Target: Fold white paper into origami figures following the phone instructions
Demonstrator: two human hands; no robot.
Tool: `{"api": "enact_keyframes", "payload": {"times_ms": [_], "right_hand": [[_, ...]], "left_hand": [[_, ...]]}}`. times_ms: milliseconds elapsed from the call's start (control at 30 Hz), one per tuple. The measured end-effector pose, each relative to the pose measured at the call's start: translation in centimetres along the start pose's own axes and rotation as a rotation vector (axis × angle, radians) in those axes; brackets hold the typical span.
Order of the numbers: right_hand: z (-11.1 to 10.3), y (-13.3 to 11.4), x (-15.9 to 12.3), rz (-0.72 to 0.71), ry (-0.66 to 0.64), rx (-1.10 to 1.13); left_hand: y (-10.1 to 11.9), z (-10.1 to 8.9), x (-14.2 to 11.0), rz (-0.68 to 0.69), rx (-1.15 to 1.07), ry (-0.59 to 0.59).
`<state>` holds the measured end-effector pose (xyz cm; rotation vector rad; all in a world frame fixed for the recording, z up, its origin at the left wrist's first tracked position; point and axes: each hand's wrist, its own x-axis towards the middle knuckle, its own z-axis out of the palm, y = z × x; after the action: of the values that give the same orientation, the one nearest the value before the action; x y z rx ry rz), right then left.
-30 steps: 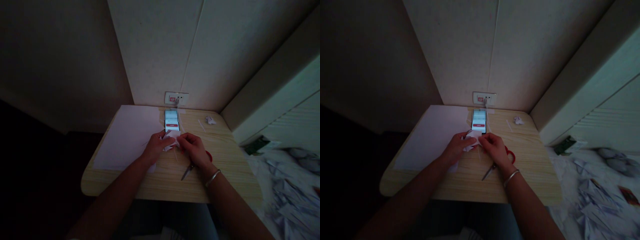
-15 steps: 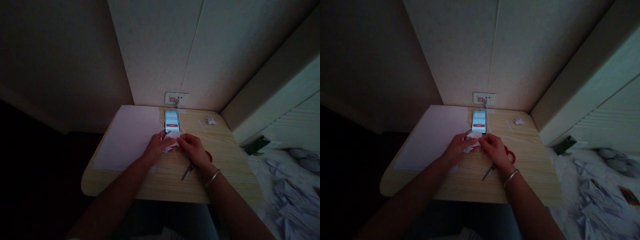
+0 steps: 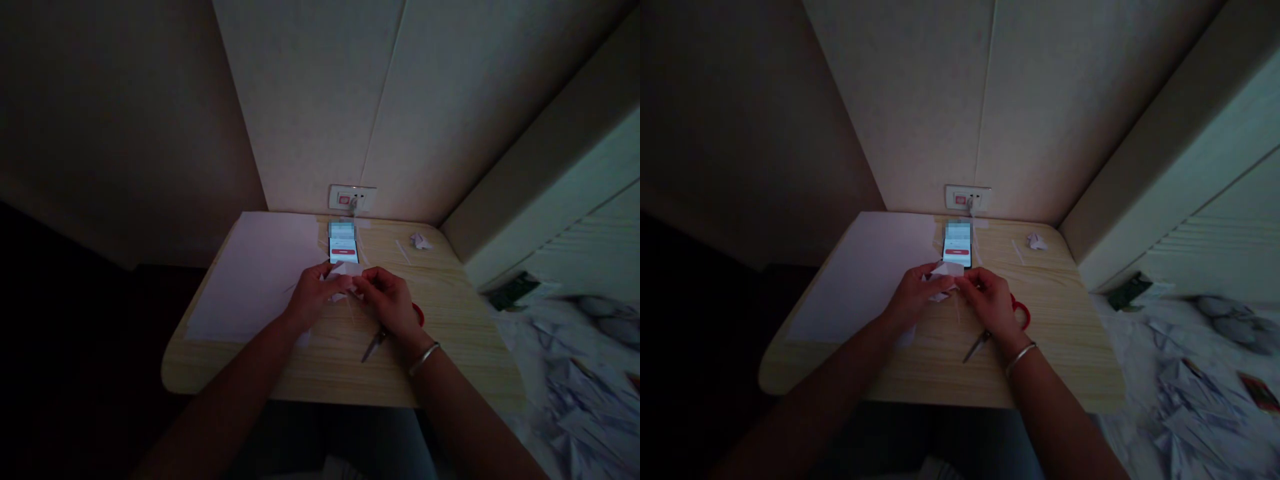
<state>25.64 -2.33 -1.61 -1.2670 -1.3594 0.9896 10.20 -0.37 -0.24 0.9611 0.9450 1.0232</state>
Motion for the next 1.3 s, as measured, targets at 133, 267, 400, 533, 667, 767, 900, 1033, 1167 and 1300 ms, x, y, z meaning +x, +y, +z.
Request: {"api": "enact_keyframes", "payload": {"times_ms": [133,267,400,533,667,767,900,1033,1167,1300], "right_hand": [[-0.4,-0.1,-0.4,-0.305,0.244,-0.252],[-1.0,-0.1,-0.9,-0.554,0.294,-0.533],[-1.2,0.4,-1.1,-0.657,0.201,-0.699],[-1.3,0.8,-1.3,-0.705,0.240,-0.737],[-1.4,0.6,-1.3,-0.809,0.253,-0.801],[-1.4,0.3,-1.2,-0.895,0.237,-0.857],[-1.2,-0.2,-0.9,-0.848,0.160,-0.903],[-0.9,-0.7,-0.9,-0.783,0.025,-0.919],[-0.8,-0.7,-0.9,-0.742,-0.047,-0.954],[-0.7,-0.5,-0.8,-0.699,-0.090,-0.934]], "left_hand": [[0.1,-0.2,0.2,0.178,-0.008,0.094],[0.0,-0.3,0.2,-0.065,-0.136,0.024],[0.1,-0.4,0.3,-0.193,-0.266,-0.117],[0.5,-0.8,0.4,0.070,-0.144,0.129],[0.7,-1.3,0.3,-0.129,-0.151,-0.034],[0.9,-1.4,0.1,-0.207,-0.249,-0.191],[0.9,-1.2,0.2,-0.111,-0.272,-0.156],[0.8,-1.1,0.4,-0.043,-0.271,-0.079],[0.9,-1.1,0.4,-0.039,-0.292,-0.044],[1.0,-1.1,0.2,-0.026,-0.270,-0.087]]}}
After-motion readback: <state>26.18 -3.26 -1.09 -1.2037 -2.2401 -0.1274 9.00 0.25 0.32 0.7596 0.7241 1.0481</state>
